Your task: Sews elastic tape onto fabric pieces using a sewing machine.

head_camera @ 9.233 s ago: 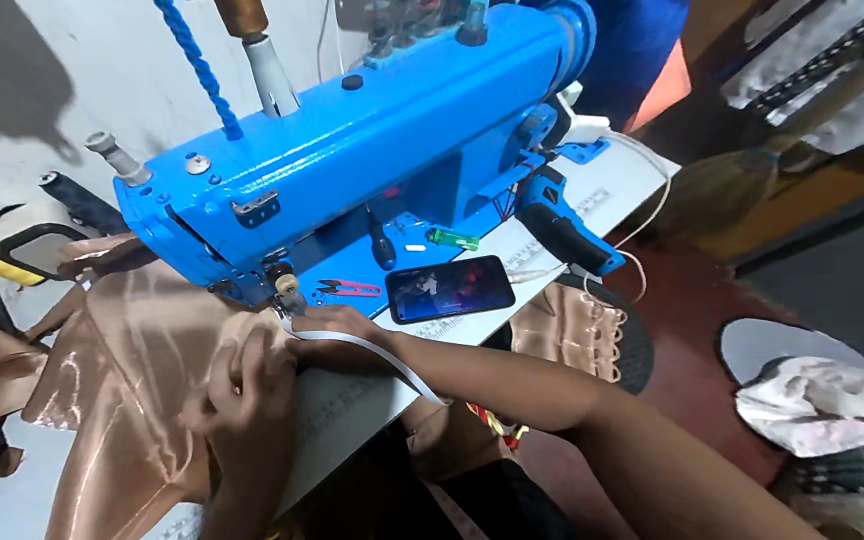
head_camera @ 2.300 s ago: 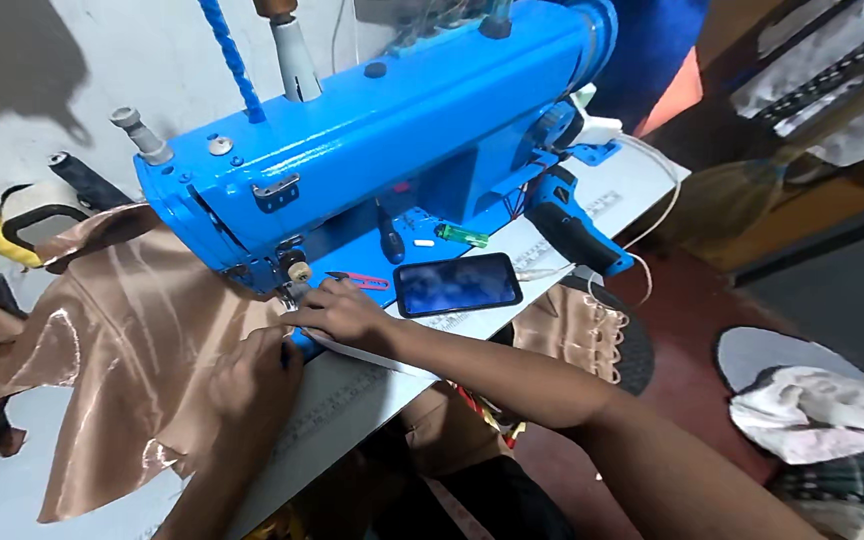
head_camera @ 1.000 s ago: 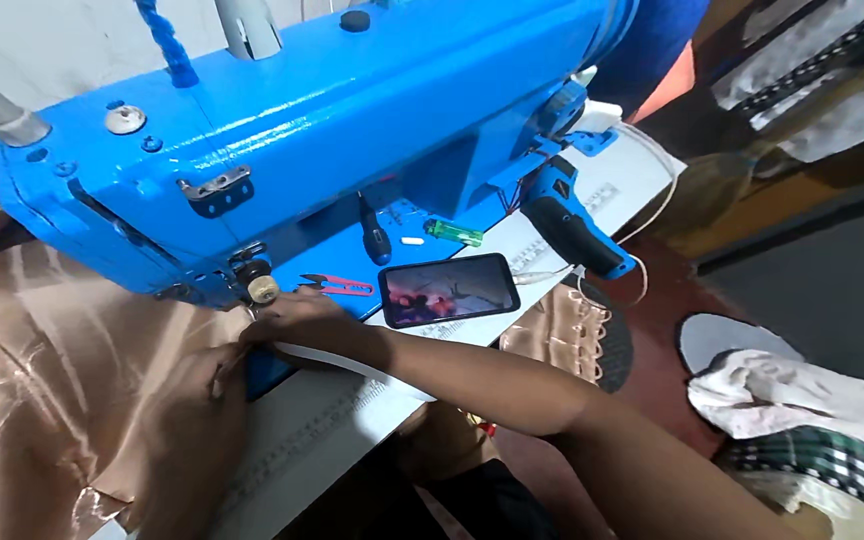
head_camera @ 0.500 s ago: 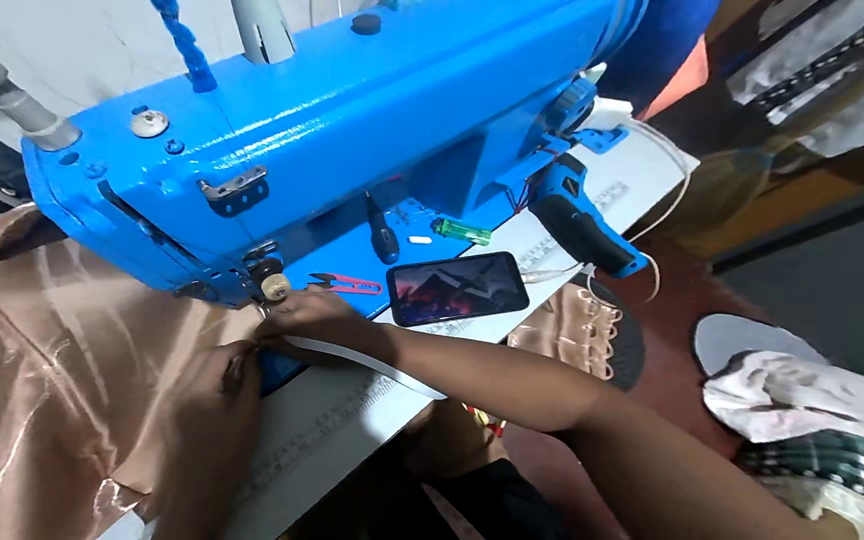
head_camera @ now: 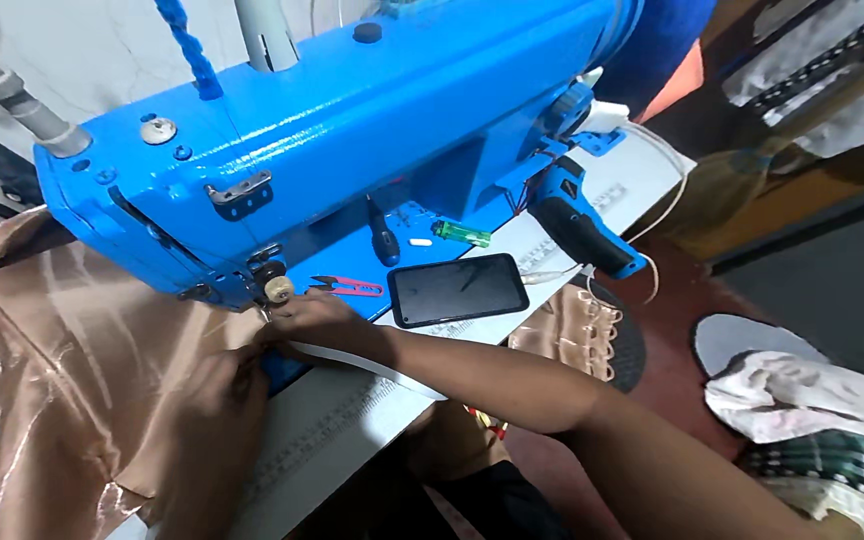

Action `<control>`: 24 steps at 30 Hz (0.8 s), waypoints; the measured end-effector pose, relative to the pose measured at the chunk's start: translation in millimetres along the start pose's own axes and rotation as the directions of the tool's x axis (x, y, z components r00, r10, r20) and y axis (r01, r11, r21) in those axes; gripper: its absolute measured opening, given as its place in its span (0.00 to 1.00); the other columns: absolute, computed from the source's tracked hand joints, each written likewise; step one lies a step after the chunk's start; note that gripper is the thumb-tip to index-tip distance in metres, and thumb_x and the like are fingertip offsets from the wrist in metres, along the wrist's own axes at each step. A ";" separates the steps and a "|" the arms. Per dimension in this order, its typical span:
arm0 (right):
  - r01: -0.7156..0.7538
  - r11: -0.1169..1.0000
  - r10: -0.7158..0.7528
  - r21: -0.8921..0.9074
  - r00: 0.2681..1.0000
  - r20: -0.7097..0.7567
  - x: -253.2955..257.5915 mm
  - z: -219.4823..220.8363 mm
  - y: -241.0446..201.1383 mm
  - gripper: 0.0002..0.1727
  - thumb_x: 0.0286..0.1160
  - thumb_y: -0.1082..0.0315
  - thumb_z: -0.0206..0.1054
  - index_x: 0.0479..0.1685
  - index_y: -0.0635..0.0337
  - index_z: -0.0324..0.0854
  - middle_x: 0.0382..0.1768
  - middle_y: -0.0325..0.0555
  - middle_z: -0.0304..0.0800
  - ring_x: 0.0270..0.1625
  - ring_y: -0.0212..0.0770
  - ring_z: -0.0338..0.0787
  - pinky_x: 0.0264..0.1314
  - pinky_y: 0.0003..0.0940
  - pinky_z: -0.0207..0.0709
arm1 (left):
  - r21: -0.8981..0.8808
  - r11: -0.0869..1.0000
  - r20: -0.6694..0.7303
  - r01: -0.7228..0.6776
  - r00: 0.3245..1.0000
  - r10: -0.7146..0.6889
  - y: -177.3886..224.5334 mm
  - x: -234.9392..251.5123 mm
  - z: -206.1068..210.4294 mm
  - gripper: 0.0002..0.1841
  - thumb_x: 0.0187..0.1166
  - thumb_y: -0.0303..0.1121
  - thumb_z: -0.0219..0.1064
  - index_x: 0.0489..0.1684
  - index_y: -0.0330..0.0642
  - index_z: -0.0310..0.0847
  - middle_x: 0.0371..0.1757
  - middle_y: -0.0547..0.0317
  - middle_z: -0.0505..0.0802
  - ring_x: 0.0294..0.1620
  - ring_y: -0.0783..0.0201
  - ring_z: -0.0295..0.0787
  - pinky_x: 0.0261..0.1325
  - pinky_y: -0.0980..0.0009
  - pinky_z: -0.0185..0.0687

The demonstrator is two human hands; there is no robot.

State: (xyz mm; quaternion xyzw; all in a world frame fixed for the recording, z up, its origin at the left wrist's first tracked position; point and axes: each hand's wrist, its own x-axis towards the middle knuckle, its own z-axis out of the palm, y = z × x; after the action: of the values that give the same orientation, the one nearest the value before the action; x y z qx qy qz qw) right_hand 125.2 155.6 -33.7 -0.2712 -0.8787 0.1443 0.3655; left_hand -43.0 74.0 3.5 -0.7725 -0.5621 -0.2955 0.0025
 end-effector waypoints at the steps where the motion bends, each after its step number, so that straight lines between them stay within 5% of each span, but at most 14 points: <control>1: -0.001 1.000 0.001 0.005 1.000 -0.002 0.1 0.3 0.7 0.08 0.74 0.72 0.70 0.41 0.56 0.95 0.35 0.50 0.94 0.45 0.51 0.94 0.45 0.52 0.81 | 0.011 1.000 0.003 0.018 1.000 -0.018 0.8 -0.3 -1.7 0.13 0.79 0.30 0.62 0.44 0.30 0.90 0.38 0.40 0.93 0.36 0.50 0.90 0.41 0.57 0.84; 11: -0.028 1.000 0.028 0.008 0.999 0.040 2.3 -7.4 -4.7 0.09 0.76 0.72 0.68 0.43 0.57 0.95 0.40 0.50 0.96 0.48 0.51 0.94 0.48 0.53 0.82 | -0.050 0.994 0.034 0.093 0.995 -0.091 -4.2 -3.4 -14.9 0.16 0.84 0.35 0.59 0.46 0.36 0.93 0.41 0.46 0.93 0.36 0.60 0.87 0.41 0.66 0.81; 24: 0.062 0.979 -0.057 0.196 0.998 -0.030 0.6 -8.8 -0.4 0.07 0.74 0.72 0.71 0.39 0.60 0.95 0.35 0.52 0.94 0.45 0.50 0.93 0.48 0.48 0.83 | 0.004 0.999 0.077 -0.043 0.996 0.043 -3.5 -4.9 -20.7 0.16 0.84 0.33 0.56 0.47 0.37 0.94 0.44 0.45 0.96 0.46 0.44 0.91 0.51 0.48 0.81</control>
State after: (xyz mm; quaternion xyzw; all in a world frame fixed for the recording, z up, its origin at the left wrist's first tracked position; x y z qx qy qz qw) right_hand 131.0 156.2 -27.1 -0.2090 -0.8632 0.2164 0.4055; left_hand -56.3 64.1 17.2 -0.7952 -0.5459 -0.2637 -0.0106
